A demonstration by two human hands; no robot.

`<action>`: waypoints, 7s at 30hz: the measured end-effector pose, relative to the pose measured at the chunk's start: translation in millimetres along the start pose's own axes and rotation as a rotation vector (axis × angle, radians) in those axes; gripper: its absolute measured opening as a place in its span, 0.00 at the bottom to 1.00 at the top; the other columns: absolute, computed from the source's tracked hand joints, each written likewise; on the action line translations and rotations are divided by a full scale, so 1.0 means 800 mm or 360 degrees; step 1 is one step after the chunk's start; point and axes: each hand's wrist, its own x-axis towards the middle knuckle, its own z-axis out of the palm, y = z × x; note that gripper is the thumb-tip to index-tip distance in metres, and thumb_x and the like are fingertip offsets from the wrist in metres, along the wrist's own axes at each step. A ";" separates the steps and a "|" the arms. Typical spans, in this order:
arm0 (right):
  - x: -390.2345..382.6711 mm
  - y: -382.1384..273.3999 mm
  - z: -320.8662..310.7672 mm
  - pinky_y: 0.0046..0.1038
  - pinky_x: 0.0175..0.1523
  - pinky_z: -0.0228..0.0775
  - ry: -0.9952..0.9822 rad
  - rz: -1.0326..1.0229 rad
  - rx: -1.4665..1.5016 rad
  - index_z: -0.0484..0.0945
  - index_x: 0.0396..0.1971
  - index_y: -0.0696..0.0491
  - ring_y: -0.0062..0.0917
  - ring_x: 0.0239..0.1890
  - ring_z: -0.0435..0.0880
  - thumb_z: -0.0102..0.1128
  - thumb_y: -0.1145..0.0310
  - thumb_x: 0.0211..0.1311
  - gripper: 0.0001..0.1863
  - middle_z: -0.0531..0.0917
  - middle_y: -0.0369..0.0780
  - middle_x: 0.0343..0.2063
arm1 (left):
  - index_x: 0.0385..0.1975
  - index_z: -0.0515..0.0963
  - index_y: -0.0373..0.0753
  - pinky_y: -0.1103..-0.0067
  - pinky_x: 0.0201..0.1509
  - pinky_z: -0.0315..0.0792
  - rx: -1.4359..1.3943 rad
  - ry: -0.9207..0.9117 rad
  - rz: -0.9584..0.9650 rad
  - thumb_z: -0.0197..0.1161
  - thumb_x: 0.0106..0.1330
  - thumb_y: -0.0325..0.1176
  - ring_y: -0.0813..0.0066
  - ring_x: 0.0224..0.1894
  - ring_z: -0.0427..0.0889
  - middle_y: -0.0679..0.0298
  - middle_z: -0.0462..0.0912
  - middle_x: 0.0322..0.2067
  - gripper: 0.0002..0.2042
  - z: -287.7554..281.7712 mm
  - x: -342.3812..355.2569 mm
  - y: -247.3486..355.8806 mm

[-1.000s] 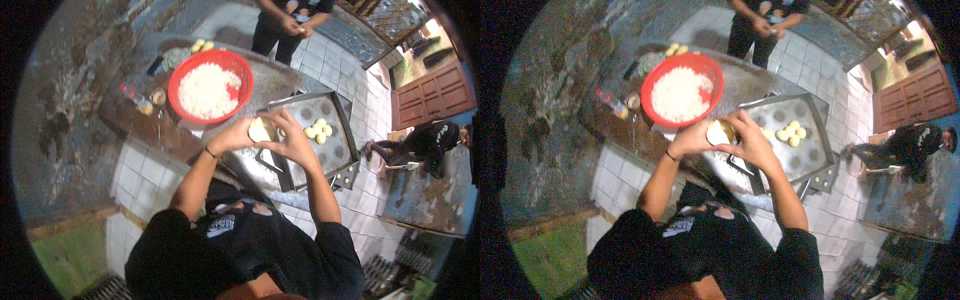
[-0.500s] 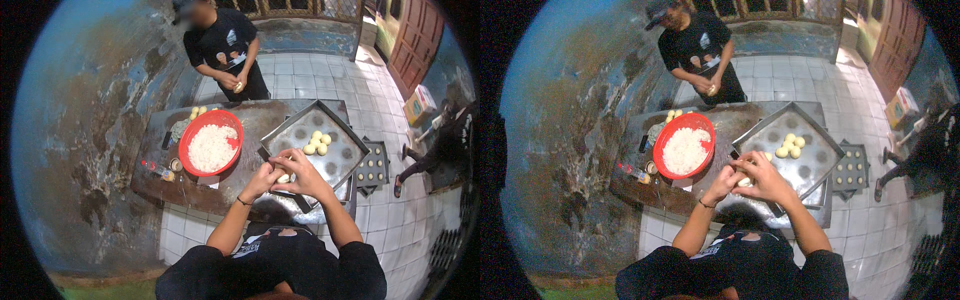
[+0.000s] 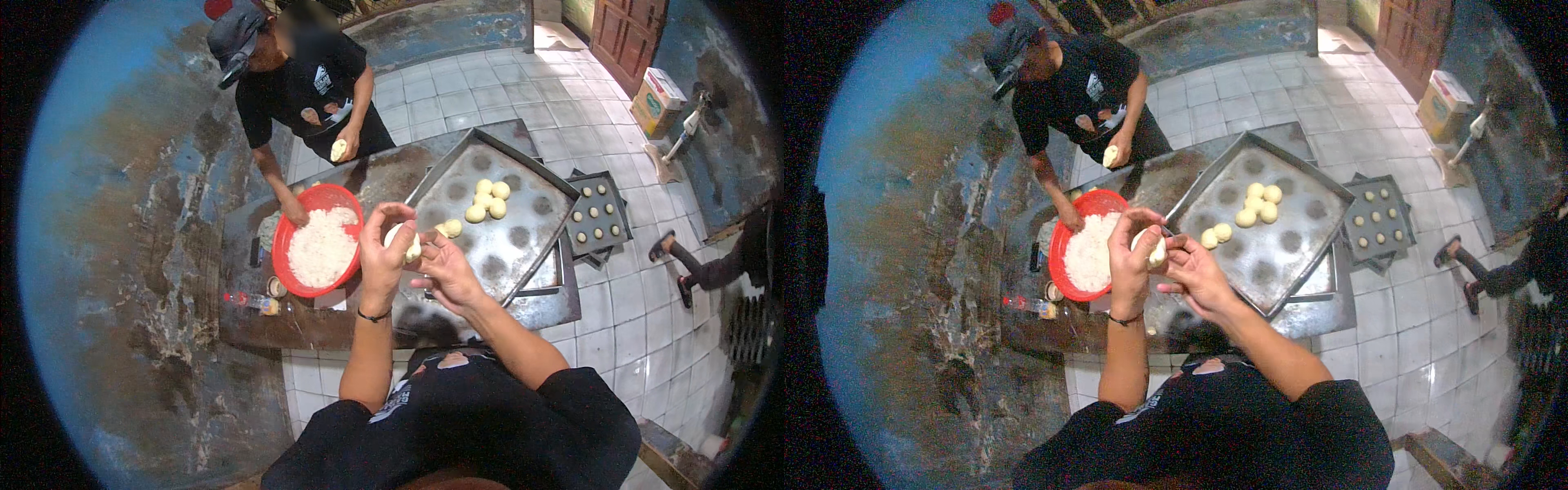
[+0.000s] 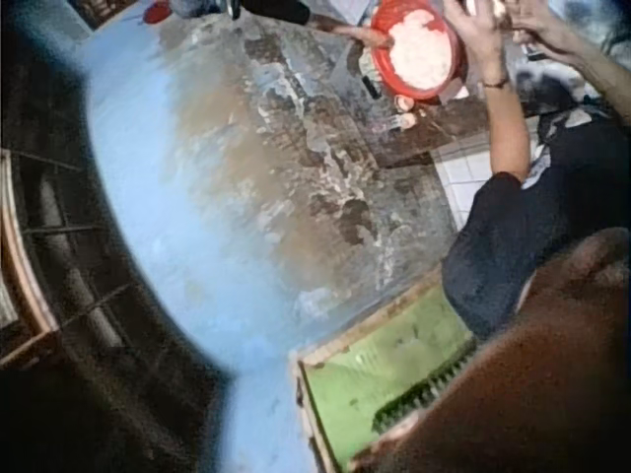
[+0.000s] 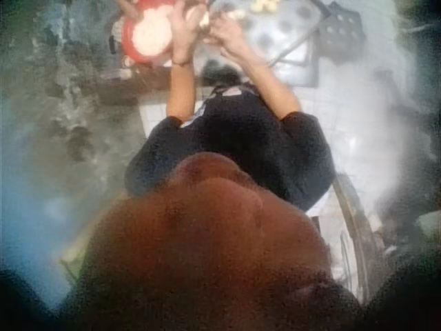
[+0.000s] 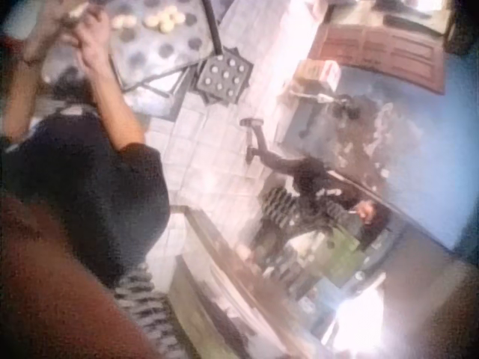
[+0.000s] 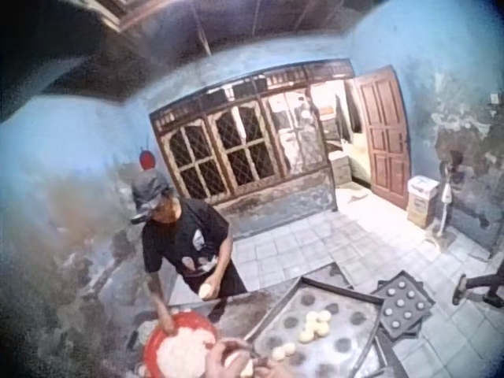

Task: The person prepares rounds of dough by hand, adding filling from a bowl, shaping them into spheres, and arranging them on a metal tray.

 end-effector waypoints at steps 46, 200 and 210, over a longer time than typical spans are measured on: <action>-0.016 0.056 -0.369 0.43 0.81 0.48 -0.0449 0.0005 -0.3824 0.57 0.73 0.70 0.48 0.80 0.53 0.51 0.37 0.71 0.51 0.56 0.58 0.76 | 0.70 0.56 0.39 0.78 0.42 0.76 0.0832 0.0125 -0.0894 0.72 0.58 0.27 0.72 0.35 0.79 0.60 0.75 0.45 0.40 -0.123 -0.174 -0.305; 0.026 -0.141 -0.050 0.31 0.57 0.80 -0.0462 0.0087 -0.1958 0.82 0.57 0.57 0.31 0.52 0.88 0.67 0.70 0.68 0.19 0.89 0.45 0.49 | 0.56 0.65 0.39 0.74 0.45 0.79 0.0587 0.0072 0.0298 0.71 0.60 0.25 0.76 0.39 0.85 0.66 0.82 0.37 0.26 -0.003 0.028 -0.078; 0.134 -0.014 -0.184 0.28 0.48 0.80 0.0087 -0.0118 -0.1939 0.87 0.49 0.59 0.26 0.44 0.88 0.79 0.66 0.54 0.22 0.89 0.44 0.42 | 0.72 0.50 0.44 0.70 0.41 0.82 0.0543 -0.0321 -0.0555 0.78 0.53 0.29 0.62 0.37 0.90 0.45 0.74 0.62 0.49 -0.031 0.016 -0.215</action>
